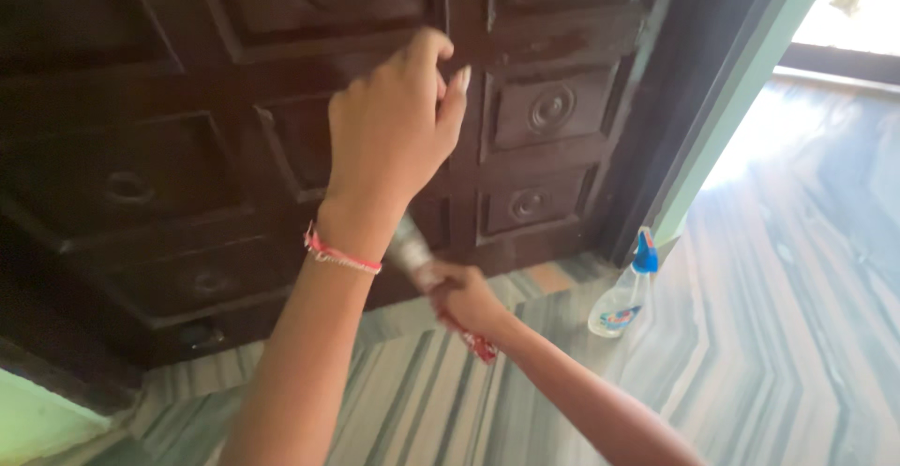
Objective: The person cleans a dark brown wooden door with carved panels using a brush and a spray bottle. They scrub the surface with the brush, occasionally spraying liquid onto the door and wiping it down.
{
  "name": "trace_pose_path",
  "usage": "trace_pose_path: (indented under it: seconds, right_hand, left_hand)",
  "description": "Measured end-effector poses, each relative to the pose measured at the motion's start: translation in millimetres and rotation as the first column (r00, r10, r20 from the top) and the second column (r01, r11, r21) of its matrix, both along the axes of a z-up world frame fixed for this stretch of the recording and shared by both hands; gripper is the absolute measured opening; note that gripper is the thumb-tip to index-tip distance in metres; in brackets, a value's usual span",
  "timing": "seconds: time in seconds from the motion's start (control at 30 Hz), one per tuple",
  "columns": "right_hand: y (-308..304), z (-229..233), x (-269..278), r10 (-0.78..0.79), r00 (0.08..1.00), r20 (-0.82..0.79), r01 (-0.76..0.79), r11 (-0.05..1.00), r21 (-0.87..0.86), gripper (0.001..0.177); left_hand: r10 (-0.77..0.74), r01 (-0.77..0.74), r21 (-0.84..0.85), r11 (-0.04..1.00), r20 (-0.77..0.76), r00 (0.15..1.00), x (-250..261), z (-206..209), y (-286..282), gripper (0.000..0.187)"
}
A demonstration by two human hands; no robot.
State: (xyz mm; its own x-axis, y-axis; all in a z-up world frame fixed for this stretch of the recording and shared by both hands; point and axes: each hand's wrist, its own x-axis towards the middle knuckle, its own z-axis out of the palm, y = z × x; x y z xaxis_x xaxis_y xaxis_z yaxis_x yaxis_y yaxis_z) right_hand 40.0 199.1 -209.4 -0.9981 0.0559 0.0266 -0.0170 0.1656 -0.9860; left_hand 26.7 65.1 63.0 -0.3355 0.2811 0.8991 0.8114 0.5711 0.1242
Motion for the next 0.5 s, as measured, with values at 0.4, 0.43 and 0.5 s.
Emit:
trace_pose_path:
  seconds: [0.4,0.43,0.5]
  right_hand:
    - [113.9,195.4,14.4,-0.158,0.947,0.278,0.066,0.947,0.314,0.038]
    - [137.0,193.1,17.1,-0.15,0.959,0.242,0.082,0.959,0.271,0.037]
    - [177.0,185.4,14.2,-0.235,0.956,0.173,0.195,0.955,0.222,0.031]
  left_hand:
    - [-0.064,0.071,0.148,0.986,-0.052,0.997,7.0,18.9,-21.7,0.024]
    - [-0.049,0.058,0.143,0.988,-0.064,0.997,5.7,15.6,-29.7,0.023]
    - [-0.022,0.035,0.136,0.99,-0.096,0.995,2.8,11.8,-46.2,0.022]
